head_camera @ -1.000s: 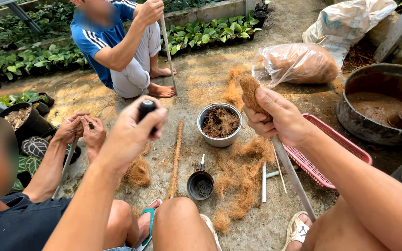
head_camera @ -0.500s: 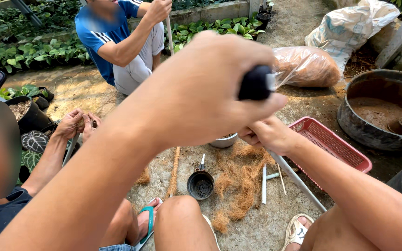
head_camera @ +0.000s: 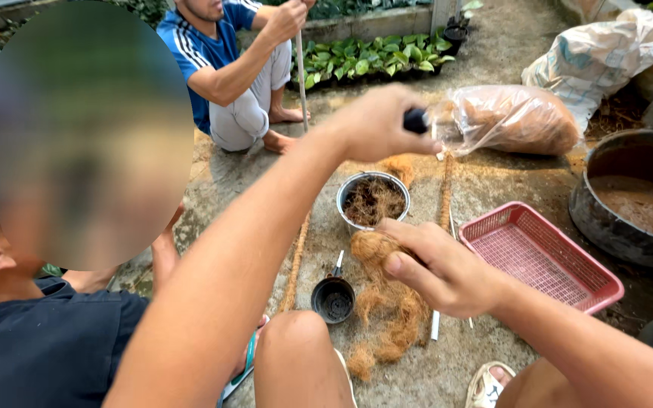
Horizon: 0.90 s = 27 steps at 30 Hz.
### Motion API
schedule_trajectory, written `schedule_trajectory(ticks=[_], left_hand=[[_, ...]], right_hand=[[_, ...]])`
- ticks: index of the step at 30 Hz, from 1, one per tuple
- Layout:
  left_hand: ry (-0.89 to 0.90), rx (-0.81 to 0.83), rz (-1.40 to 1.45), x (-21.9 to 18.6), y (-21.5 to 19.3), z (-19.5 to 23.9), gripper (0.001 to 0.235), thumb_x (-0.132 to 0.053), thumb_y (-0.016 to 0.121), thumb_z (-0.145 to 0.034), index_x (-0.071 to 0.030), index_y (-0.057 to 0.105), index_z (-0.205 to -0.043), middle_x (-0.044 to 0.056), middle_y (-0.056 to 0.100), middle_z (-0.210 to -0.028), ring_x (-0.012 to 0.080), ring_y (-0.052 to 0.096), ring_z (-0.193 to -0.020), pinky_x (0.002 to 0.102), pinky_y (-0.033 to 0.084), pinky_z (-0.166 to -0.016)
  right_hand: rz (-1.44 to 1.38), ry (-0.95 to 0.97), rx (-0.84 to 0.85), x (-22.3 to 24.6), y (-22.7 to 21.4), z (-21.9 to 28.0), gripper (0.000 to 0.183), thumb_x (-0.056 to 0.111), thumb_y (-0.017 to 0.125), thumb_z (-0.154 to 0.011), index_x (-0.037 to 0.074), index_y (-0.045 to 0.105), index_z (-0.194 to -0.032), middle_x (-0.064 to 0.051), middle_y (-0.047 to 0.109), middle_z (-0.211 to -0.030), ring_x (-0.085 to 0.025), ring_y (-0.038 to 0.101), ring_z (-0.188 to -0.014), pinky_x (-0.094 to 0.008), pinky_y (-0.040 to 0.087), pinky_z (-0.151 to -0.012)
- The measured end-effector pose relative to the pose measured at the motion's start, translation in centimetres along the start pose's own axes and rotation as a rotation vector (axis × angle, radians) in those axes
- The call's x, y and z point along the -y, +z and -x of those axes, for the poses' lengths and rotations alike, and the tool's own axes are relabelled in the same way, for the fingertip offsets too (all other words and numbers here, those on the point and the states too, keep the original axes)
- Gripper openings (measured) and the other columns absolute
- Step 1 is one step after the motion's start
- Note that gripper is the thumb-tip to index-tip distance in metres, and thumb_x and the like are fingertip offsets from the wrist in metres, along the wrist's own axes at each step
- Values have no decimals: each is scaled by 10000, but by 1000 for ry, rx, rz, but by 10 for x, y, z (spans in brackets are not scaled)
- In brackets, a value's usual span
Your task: The person wraps coconut fiber around a plastic pole, securing it with string and black tape.
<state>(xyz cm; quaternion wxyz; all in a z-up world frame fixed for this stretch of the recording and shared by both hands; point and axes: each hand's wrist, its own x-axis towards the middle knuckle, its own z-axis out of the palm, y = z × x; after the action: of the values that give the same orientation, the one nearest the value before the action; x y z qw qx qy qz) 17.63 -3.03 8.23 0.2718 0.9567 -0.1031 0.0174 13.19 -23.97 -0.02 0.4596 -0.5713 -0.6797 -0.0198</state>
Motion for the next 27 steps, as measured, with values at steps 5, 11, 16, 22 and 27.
schedule_trajectory(ticks=[5,11,16,22,27], left_hand=[[23,-207,334,44,46,18,413,-454,791,-863,-101,618,-734,-46,552,-652,72,479,-618,294,409,-572],[-194,-307,734,41,49,64,300,-351,691,-947,-80,695,-819,-87,487,-603,43,424,-543,257,303,-497],[-52,-399,482,30,36,100,260,-310,717,-958,-73,764,-861,-78,566,-645,15,461,-587,237,342,-516],[44,-545,32,-15,34,129,281,-319,783,-913,-105,710,-746,12,578,-576,106,534,-485,289,406,-481],[452,-558,-528,-52,23,135,237,-256,802,-887,-162,645,-737,-4,555,-613,199,609,-580,353,449,-560]], right_hand=[[-430,292,19,-4,-18,7,420,405,454,-1090,10,561,-1185,-6,543,-733,-118,506,-585,-281,440,-523],[-747,347,-175,-29,-41,15,404,452,447,-1090,54,507,-1128,40,372,-693,-56,323,-519,-223,248,-444],[-812,398,-260,-41,-54,20,403,462,439,-1099,62,476,-1137,28,366,-717,-66,302,-542,-235,204,-454],[-876,463,-354,-48,-58,18,387,458,425,-1094,74,466,-1071,38,360,-711,-58,301,-518,-231,212,-421],[-747,570,-357,-58,-52,13,329,425,421,-1083,100,458,-1051,32,370,-694,-56,313,-506,-231,218,-413]])
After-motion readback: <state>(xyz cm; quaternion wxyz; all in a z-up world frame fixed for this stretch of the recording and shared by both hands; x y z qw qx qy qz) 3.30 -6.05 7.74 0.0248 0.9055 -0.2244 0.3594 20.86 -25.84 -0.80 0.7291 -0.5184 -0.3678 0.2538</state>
